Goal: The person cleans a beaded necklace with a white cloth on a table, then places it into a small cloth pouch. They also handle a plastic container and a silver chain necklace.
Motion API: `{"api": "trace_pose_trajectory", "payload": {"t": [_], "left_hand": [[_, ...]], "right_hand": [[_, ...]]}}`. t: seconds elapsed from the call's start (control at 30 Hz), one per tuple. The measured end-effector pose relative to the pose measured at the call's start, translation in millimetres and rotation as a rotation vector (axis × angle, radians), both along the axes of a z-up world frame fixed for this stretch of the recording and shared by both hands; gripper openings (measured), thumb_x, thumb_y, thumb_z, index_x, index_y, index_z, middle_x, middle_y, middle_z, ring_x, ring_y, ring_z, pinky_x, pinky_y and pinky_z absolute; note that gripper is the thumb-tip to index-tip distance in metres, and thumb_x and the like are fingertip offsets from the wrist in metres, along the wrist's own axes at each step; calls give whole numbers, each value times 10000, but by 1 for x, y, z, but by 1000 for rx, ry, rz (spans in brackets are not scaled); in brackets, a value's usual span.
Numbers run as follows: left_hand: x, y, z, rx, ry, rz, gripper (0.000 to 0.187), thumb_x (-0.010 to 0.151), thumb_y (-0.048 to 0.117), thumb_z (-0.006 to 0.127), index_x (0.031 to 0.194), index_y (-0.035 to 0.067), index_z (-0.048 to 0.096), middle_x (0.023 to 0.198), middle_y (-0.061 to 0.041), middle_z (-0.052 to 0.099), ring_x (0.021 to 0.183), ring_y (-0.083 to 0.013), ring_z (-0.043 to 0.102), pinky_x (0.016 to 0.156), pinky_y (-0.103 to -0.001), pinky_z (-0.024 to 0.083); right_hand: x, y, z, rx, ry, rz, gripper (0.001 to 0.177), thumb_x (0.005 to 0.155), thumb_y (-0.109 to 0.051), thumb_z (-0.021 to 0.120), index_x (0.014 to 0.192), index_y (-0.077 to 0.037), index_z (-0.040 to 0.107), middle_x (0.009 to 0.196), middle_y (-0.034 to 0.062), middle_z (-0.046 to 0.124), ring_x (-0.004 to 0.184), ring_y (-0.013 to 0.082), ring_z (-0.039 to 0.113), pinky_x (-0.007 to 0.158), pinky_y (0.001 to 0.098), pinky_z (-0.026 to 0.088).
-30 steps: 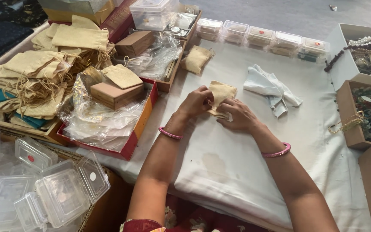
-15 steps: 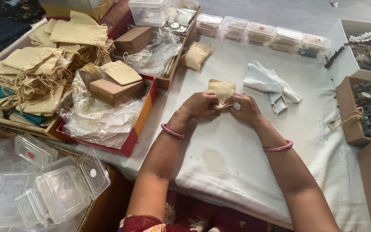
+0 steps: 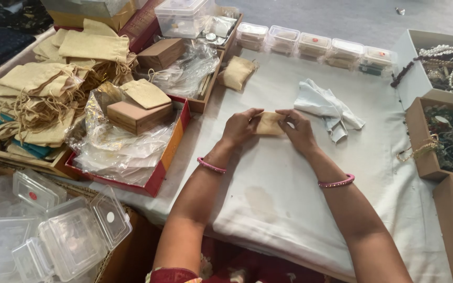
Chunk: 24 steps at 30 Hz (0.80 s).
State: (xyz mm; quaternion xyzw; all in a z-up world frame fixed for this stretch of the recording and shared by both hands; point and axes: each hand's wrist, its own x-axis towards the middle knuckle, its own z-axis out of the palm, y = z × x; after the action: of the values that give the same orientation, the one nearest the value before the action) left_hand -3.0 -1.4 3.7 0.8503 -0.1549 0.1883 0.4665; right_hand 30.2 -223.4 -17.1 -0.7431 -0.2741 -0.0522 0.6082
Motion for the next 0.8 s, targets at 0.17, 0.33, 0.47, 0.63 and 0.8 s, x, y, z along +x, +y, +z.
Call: {"api": "trace_pose_trajectory", "payload": {"t": [0.17,0.33,0.47,0.63,0.8], "left_hand": [[14,1,-9,256,16,128,218,977,209,620,1143,124,731,999,-121,776,942,-274,743,906,-437,551],[19,-4,-12,440,-24,119,170,932,181,605,1050,105,701,1018,-82,772,993,-237,720,1052,-505,432],[28,1,-24,309,-19,26,200,923,168,614,1076,68,696,1069,-139,718,1026,-299,693,985,-450,506],[5,-2,6,19,-10,-113,275,847,238,739,1030,34,706,1049,-152,692,899,-294,729,813,-381,595],[-4,-2,6,103,-145,-54,327,836,360,850,927,64,745,930,-82,723,803,-262,723,711,-372,586]], "right_hand": [[2,6,7,-214,24,-191,373,962,-53,694,1331,-55,638,1225,78,699,1159,166,676,966,286,569],[17,-3,-13,-700,-553,-356,444,862,-85,810,1280,-15,678,1380,247,618,1364,449,477,1090,559,428],[19,-7,-15,-542,-212,-185,298,872,-16,739,1163,-42,680,1297,154,668,1286,338,558,1087,539,425],[4,-9,-7,196,256,197,273,904,115,643,1122,-35,580,1195,57,663,1087,149,652,938,315,569],[3,-7,2,142,235,109,279,881,121,676,1106,-39,635,1085,63,710,1029,133,685,922,262,586]]}}
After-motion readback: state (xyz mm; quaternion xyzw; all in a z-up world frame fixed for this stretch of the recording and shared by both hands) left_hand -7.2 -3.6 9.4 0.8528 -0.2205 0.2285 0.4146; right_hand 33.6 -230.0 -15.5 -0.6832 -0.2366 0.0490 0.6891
